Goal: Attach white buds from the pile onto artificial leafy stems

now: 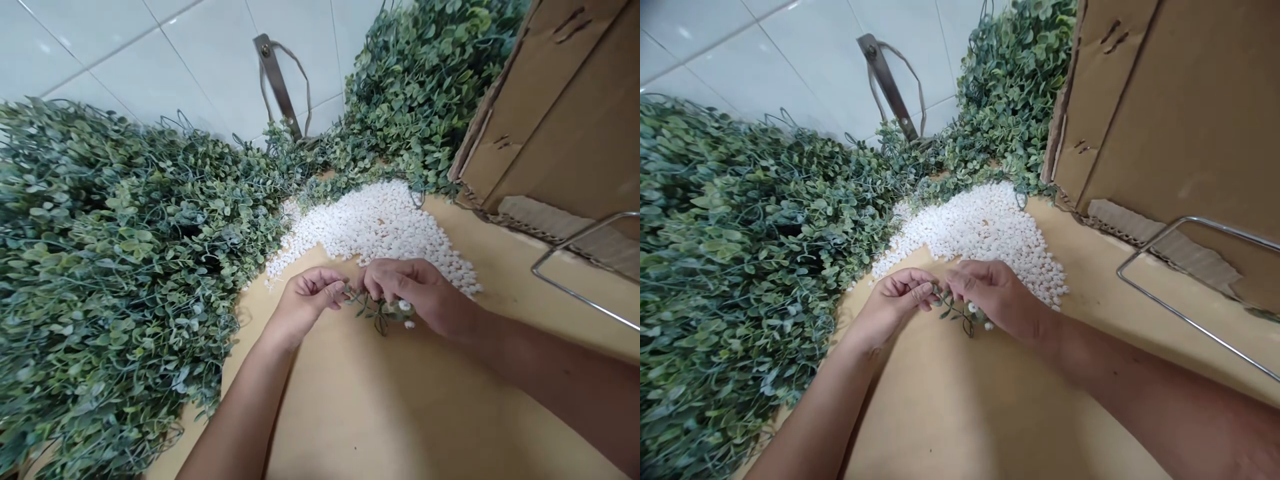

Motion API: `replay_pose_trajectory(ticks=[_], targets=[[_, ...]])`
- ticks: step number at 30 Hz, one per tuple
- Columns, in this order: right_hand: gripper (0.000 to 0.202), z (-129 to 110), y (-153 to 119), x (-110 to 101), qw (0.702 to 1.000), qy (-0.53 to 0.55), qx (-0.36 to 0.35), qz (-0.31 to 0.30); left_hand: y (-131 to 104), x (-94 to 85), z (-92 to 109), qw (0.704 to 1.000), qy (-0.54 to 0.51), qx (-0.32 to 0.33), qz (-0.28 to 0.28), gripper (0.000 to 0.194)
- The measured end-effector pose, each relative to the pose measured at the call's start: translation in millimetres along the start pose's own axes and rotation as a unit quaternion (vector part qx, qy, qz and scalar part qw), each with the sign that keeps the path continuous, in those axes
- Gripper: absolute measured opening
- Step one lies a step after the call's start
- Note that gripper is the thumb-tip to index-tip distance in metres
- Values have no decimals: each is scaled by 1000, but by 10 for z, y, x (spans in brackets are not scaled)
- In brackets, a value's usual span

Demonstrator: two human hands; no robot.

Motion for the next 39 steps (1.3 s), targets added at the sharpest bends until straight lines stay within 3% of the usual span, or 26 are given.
replay_pose_trajectory(ticks=[3,6,9,14,17,20,22,25,28,32,34,36,39], targets=[[26,158,1,-17,997,1,68,21,-29,11,65,1000,-19,23,1,14],[21,290,-28,135,993,-8,115,-22,-55,-14,148,997,-17,71,36,5],[18,308,-62,289,990,-55,111,-70,-79,-9,247,988,19,137,62,4],[26,273,-61,247,991,-92,87,-34,-80,-58,341,964,155,203,69,6],[30,263,-51,198,991,-114,74,-17,-61,-336,362,920,316,199,116,9],[34,277,-48,175,988,-137,74,-11,-92,-813,427,836,455,170,257,16],[35,291,-49,177,987,-142,78,-12,-59,-994,386,796,522,112,285,18],[34,296,-56,186,986,-147,80,-15,13,-1012,310,759,593,57,261,20],[32,292,-71,193,985,-151,79,-23,30,-931,310,741,619,62,253,20],[32,241,-70,156,981,-188,50,-9,-4,-893,368,771,566,120,266,15],[32,224,-64,136,978,-207,37,2,-27,-892,387,820,480,148,274,13],[30,253,-60,135,978,-201,49,0,-16,-850,337,887,349,152,260,9],[27,279,-58,139,981,-181,62,-4,56,-591,156,969,136,111,173,8]])
Point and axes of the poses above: each hand's wrist, its own y-axis towards the middle knuckle, its own x-axis out of the palm, z = x × y, the point moved 9 cm from there along y, towards the middle knuckle, and after that the axes turned 1 degree about y, right-handed, at the moved point
